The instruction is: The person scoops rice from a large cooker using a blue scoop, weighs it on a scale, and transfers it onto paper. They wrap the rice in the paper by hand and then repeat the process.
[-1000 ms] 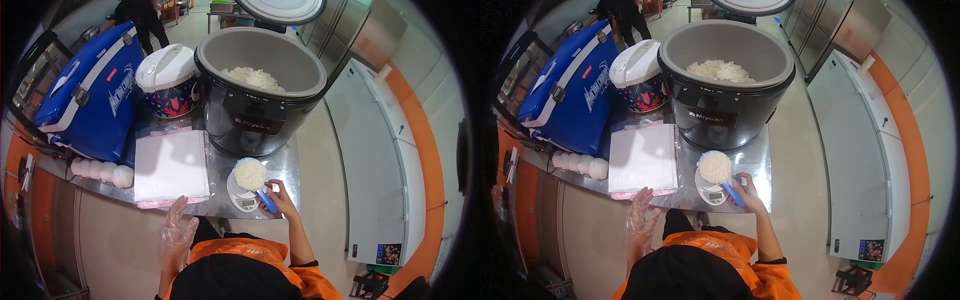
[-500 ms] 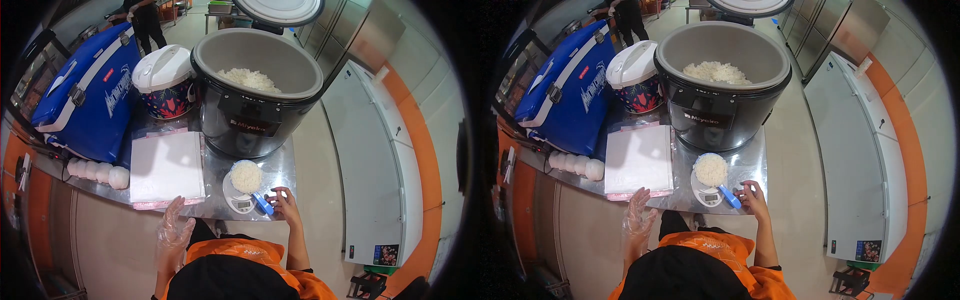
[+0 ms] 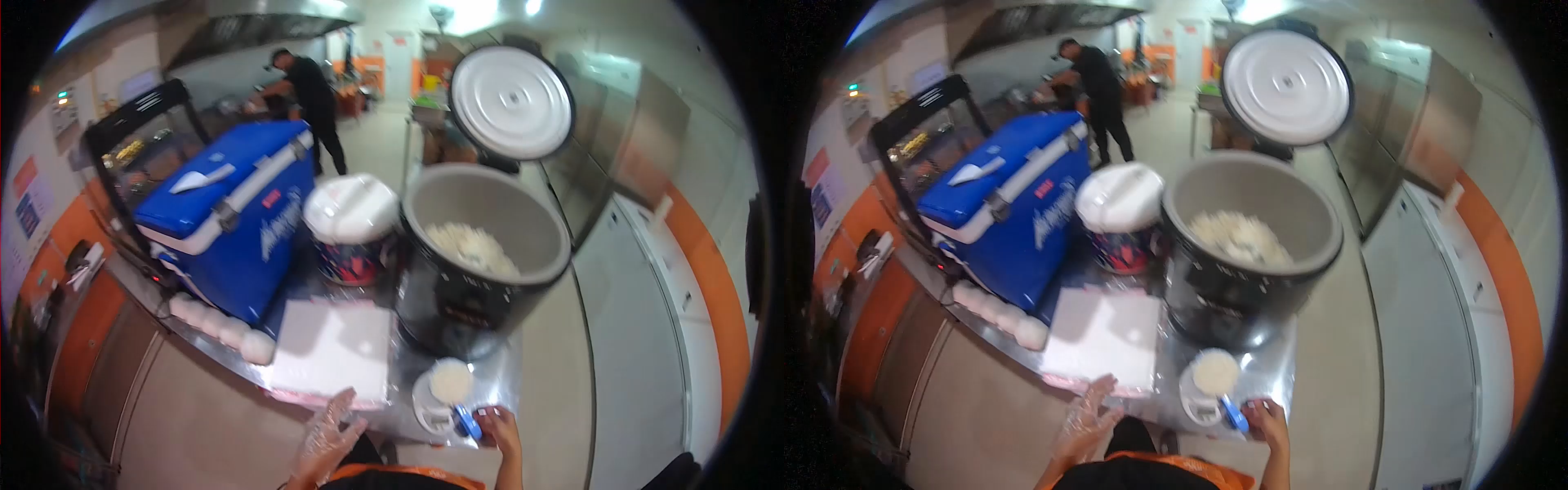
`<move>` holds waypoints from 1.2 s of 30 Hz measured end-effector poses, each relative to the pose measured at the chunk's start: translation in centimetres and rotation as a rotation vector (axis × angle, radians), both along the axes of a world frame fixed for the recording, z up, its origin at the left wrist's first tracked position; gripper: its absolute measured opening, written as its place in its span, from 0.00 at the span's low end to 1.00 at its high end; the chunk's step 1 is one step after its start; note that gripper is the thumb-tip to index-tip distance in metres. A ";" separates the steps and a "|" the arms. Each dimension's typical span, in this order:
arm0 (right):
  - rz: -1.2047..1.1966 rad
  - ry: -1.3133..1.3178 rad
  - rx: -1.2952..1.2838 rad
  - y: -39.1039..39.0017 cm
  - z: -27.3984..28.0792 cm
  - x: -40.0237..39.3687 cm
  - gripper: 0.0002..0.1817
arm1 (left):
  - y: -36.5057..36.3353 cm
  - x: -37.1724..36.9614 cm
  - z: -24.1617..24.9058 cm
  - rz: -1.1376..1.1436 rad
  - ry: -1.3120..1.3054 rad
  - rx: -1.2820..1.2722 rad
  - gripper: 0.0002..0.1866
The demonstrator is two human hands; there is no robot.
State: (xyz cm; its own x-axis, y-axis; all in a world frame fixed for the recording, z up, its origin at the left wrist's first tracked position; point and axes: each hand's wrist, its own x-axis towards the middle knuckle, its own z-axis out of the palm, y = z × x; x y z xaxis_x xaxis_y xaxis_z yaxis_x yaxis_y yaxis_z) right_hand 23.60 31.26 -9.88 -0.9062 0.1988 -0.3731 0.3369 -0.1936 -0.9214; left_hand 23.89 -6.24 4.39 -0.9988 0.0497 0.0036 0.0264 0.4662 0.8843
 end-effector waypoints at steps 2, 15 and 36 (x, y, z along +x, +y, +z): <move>0.069 0.022 -0.052 0.9 -1.1 -0.4 0.19 | -0.5 0.0 -0.3 0.023 0.040 0.070 0.30; 0.450 -0.227 0.078 2.1 -4.3 -4.7 0.20 | -5.1 -1.7 -2.7 0.068 0.000 0.253 0.35; 0.457 -0.294 0.088 -18.6 6.4 -6.4 0.27 | -12.6 -10.3 -9.1 -0.099 0.097 -0.469 0.31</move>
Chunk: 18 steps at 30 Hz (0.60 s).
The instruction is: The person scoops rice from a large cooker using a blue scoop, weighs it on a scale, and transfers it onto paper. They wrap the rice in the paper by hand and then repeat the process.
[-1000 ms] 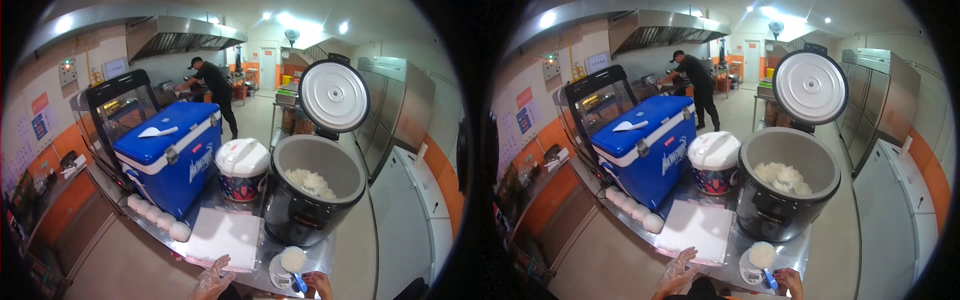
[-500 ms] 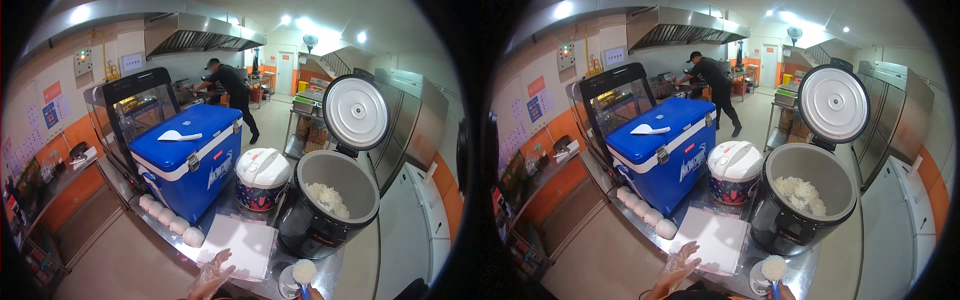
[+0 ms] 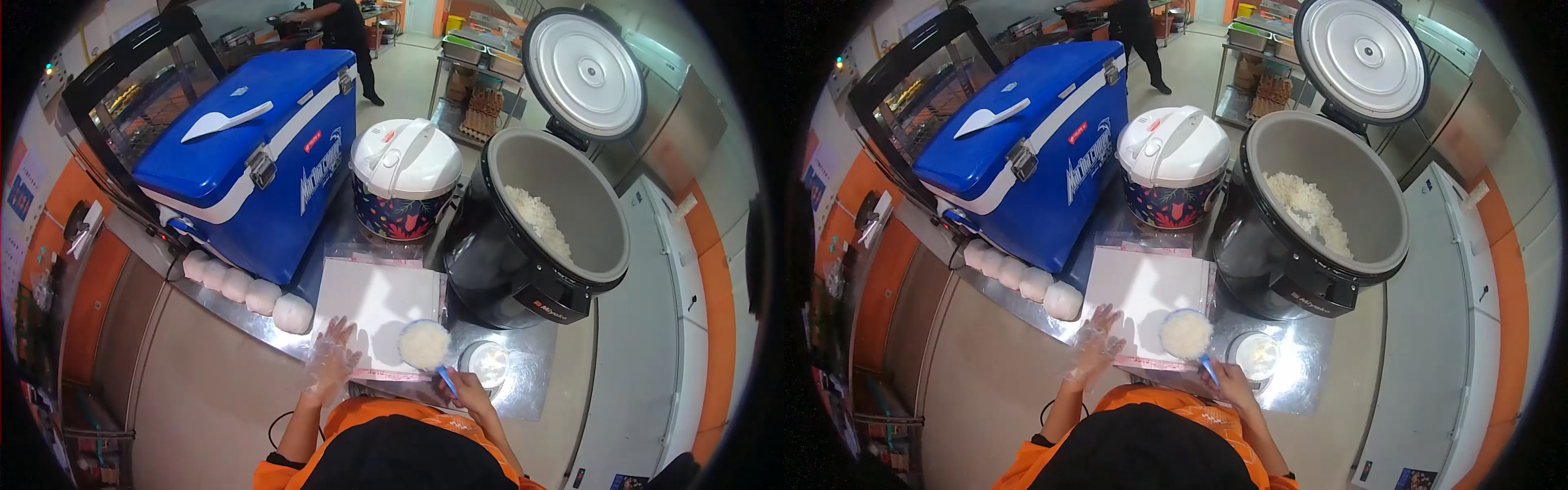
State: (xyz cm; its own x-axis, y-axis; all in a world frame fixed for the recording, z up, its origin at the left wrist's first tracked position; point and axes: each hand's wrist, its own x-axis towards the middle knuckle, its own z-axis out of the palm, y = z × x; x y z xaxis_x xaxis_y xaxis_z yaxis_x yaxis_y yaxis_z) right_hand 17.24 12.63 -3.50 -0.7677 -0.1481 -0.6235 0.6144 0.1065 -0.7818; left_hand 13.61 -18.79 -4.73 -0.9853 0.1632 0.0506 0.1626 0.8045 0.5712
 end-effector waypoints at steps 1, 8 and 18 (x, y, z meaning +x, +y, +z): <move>0.014 0.027 0.040 -0.8 -0.5 -0.9 0.27 | 0.0 -0.2 -0.3 -0.026 -0.034 -0.093 0.32; 0.013 0.553 0.702 -6.7 0.2 -5.5 0.20 | -0.8 0.3 -2.6 -0.098 -0.123 -0.060 0.33; 0.230 1.054 1.335 -11.7 -3.6 -5.0 0.14 | -0.6 0.4 -2.1 0.050 -0.174 0.184 0.28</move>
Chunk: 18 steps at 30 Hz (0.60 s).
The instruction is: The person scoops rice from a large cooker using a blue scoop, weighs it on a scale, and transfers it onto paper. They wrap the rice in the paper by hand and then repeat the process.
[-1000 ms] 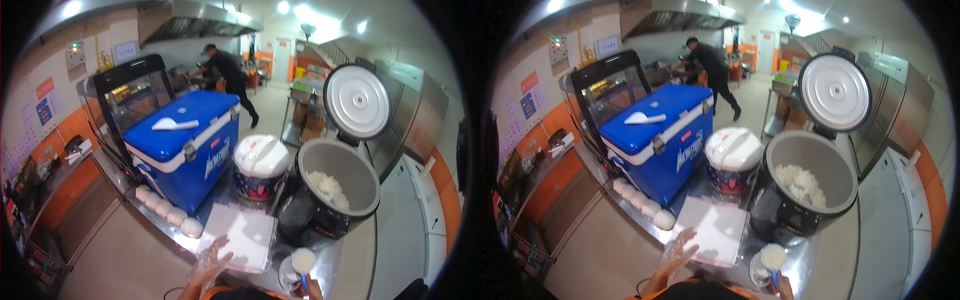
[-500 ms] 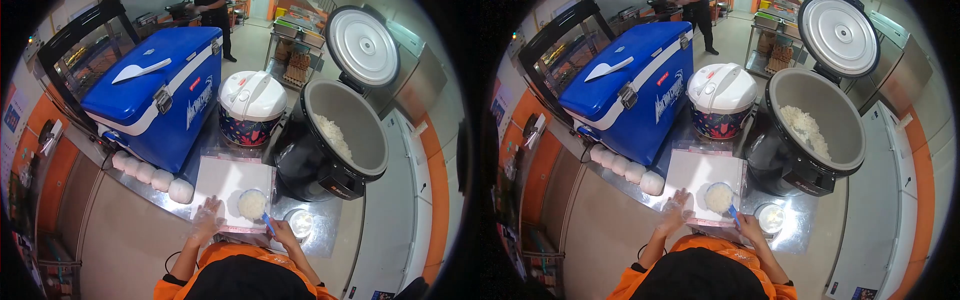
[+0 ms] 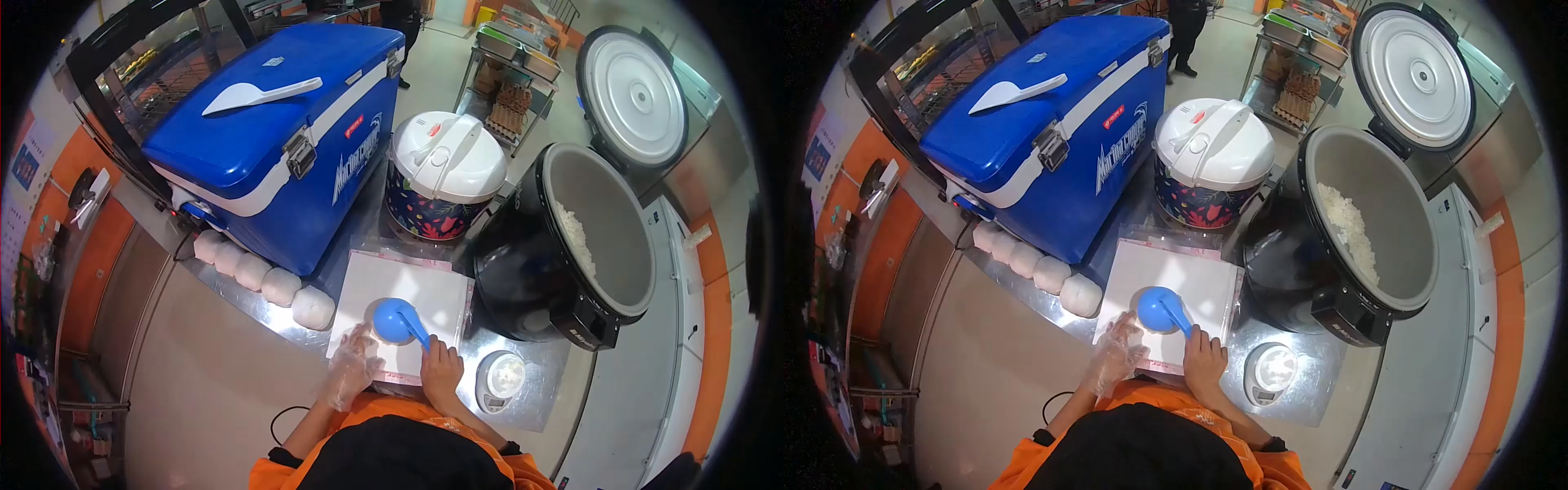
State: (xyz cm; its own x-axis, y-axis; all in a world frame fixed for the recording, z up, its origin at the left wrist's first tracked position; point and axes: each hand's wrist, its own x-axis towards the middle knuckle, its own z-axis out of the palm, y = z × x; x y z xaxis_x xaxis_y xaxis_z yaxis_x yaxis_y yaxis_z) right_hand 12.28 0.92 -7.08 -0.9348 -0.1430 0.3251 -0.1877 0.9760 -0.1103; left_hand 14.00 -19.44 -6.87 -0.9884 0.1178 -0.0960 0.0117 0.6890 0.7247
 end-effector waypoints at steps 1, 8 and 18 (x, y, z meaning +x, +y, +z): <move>0.001 -0.003 0.001 -0.1 0.7 -0.2 0.14 | 0.0 0.1 0.1 0.122 -0.093 0.176 0.27; 0.081 -0.281 -0.271 0.2 2.7 -3.5 0.12 | -1.1 -4.4 1.6 0.292 0.112 0.536 0.19; 0.208 -0.647 -0.150 -2.7 2.4 -5.6 0.15 | -3.2 -5.5 -0.1 -0.149 -0.056 -0.199 0.47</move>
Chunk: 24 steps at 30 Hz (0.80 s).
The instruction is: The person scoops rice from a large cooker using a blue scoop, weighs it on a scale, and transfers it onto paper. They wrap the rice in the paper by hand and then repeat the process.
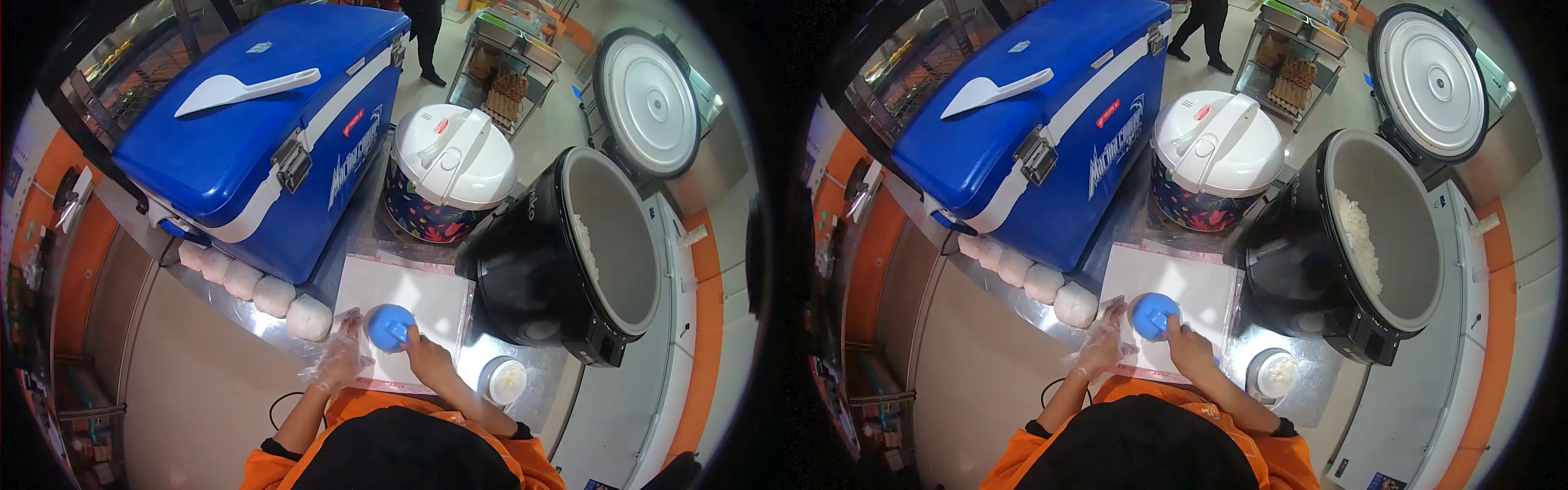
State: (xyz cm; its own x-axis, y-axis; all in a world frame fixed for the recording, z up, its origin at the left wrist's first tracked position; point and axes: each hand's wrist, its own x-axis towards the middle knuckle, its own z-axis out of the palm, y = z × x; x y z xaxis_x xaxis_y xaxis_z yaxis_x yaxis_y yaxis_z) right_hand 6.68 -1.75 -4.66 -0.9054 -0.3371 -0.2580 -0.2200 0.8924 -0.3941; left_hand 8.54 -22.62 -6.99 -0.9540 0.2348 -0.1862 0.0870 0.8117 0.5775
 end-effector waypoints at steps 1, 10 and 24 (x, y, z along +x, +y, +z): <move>0.044 0.072 0.035 0.1 0.3 -0.4 0.13 | -0.1 -0.1 -0.5 0.009 -0.011 0.038 0.49; 0.269 0.264 0.198 2.1 1.3 -3.5 0.13 | -0.3 0.1 -2.4 -0.071 0.036 -0.056 0.52; 0.328 0.159 0.174 3.7 1.0 -3.2 0.09 | 0.6 0.7 -0.1 -0.065 -0.042 -0.112 0.49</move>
